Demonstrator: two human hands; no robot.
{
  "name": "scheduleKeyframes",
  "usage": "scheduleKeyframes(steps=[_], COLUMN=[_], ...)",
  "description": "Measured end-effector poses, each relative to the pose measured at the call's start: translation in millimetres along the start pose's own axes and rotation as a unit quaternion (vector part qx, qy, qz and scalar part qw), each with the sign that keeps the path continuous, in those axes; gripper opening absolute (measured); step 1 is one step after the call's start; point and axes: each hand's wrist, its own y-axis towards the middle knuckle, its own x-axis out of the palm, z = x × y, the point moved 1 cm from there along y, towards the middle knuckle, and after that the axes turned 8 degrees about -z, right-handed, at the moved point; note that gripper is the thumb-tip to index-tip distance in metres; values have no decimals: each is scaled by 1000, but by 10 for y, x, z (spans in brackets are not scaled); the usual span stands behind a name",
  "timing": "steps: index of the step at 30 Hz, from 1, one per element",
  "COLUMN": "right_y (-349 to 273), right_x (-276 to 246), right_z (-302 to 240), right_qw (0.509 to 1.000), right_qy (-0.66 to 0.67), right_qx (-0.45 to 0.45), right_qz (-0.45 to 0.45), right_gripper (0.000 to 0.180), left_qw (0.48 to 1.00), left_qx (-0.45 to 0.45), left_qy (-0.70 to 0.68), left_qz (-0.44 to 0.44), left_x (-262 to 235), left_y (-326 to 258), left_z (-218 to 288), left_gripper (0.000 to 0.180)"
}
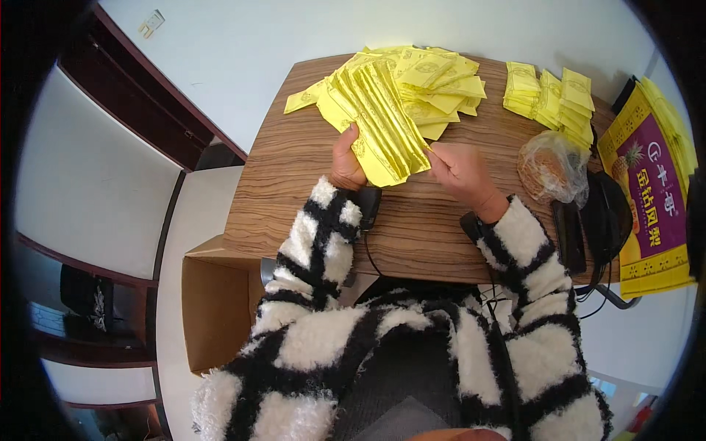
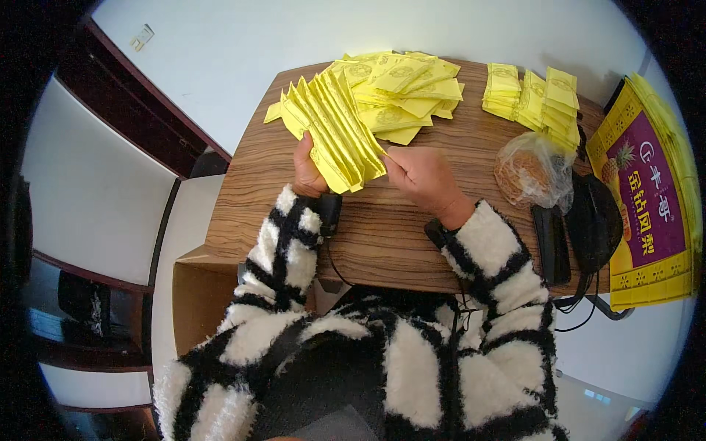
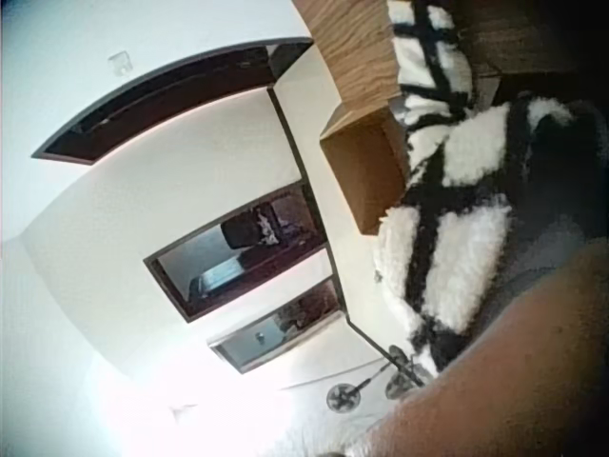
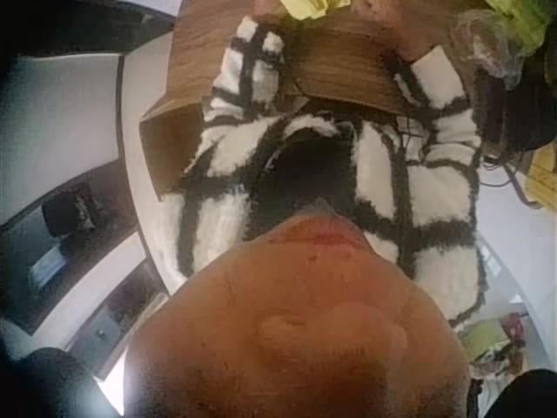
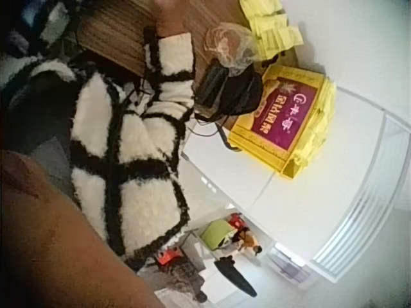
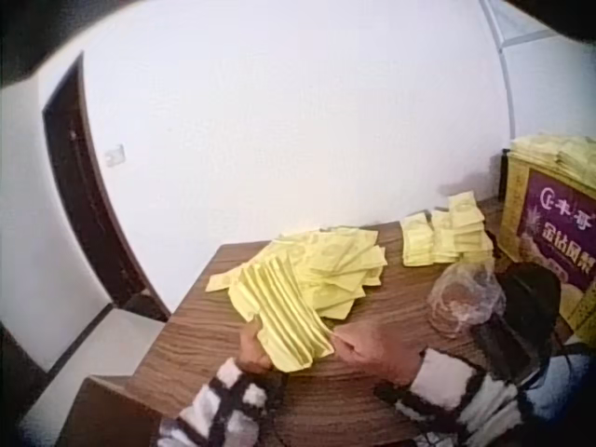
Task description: Folding and organizing yellow paper bags at a desk.
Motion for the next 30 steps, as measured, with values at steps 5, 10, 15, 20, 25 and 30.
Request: scheduleKeyframes(steps=[5, 10, 15, 20, 25, 30], right_y=[-9, -32, -69, -37, -43, -75], right_x=[-9, -9, 0, -1, -12, -13], right_z=[-46, -20, -68, -51, -106, -148], right_qw=[997, 990, 953, 934, 975, 978], right_qy=[68, 125, 291, 344, 201, 190], right_qx=[-16, -2, 70, 92, 37, 33], right_qz=[-30, -69, -47, -26, -82, -80], right_gripper=[23, 24, 30, 30, 31, 33], left_qw=[1000, 999, 999, 997, 998, 997], left_qx=[-17, -30, -41, -52, -51, -58], left_qy=[-14, -24, -26, -35, -25, -25], left_qz=[-15, -19, -11, -35, -30, -36], left_x=[-10, -45, -83, -105, -87, -97], left_y=[0, 4, -18, -21, 9, 0], left_z=[36, 41, 30, 17, -7, -25], left_gripper=[58, 57, 56, 56, 56, 57])
